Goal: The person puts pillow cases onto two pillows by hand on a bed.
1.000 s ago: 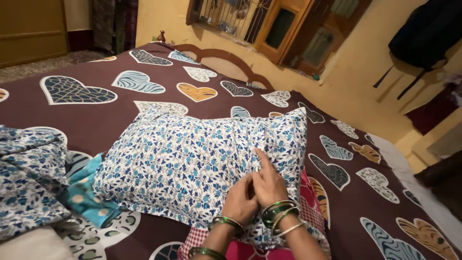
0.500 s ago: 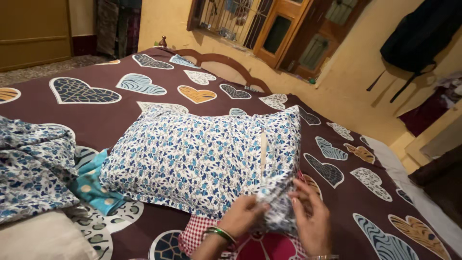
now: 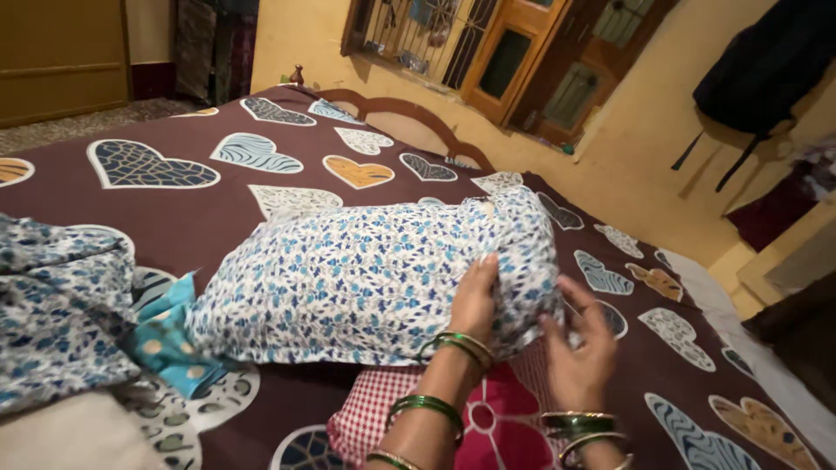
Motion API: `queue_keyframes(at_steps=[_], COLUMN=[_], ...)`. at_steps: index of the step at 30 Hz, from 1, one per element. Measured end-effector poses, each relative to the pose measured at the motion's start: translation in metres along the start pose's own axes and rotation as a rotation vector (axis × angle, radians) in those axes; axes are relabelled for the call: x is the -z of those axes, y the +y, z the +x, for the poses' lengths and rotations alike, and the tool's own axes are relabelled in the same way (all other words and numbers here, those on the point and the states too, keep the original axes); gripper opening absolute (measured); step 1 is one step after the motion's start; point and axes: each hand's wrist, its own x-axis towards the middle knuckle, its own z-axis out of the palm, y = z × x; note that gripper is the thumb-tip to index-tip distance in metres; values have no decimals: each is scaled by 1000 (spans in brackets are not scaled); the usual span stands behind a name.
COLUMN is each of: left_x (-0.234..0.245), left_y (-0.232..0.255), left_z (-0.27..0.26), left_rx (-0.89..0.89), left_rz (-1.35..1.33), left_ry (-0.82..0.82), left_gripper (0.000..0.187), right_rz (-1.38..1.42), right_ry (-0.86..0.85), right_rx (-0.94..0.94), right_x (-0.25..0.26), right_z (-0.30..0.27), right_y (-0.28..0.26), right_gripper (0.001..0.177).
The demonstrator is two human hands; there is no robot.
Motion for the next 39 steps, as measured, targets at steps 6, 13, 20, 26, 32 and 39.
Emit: queue_keyframes(at_steps=[6, 13, 20, 26, 32, 39], left_x=[15, 46, 34, 27, 36, 30], left_y=[-61, -95, -47, -7, -22, -24], left_z=[5, -10, -20, -38, -15, -53], left_rx=[-234, 20, 361, 634, 354, 340], left_rz=[634, 157, 200, 336, 639, 792], left_ry=[-180, -209, -208, -104, -68, -4], left_gripper=[30, 16, 59, 39, 37, 43], right_rz=[-345, -277, -471, -123, -52, -138], right_ry=[122, 67, -9, -138, -128, -3], right_rx=[-3, -251, -502, -362, -392, -293], right_x=[9, 0, -8, -36, -25, 16], right_z=[4, -64, -40, -101, -64, -18], right_y=[43, -3, 4, 61, 45, 53], right_gripper=[56, 71, 60, 69, 69, 92])
